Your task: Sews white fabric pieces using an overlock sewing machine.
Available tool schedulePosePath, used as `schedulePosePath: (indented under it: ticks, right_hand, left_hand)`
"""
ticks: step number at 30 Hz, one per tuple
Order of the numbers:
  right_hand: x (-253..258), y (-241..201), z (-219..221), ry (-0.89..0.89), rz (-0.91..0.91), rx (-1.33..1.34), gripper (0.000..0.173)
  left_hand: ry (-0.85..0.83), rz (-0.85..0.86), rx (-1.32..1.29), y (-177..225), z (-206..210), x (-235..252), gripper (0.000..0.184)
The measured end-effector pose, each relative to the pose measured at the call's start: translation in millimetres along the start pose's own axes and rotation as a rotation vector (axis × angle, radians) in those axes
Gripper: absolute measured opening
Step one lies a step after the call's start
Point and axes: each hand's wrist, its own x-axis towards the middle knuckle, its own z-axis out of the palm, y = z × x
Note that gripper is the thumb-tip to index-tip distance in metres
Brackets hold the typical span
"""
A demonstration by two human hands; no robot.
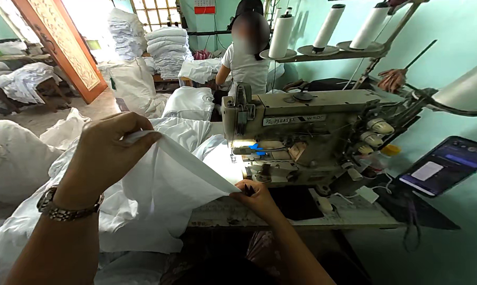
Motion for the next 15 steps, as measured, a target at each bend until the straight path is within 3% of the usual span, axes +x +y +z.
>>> schedulePosePath:
  ticks: [8,12,15]
  right_hand:
    - [-2,0,0,-0.017,-0.003,0.001,0.016]
    - [-4,0,-1,-0.022,0.0,0.0,0.015]
    - [-5,0,0,-0.021,0.011,0.0,0.014]
  left_hand:
    - [-0.258,0.004,-0.261,-3,31,-8,0.013]
    - [-0.394,0.073,-0.179,-9,42,-15,0.034]
    - [-0.371,0.127,-0.067,-5,52,-20,0.023]
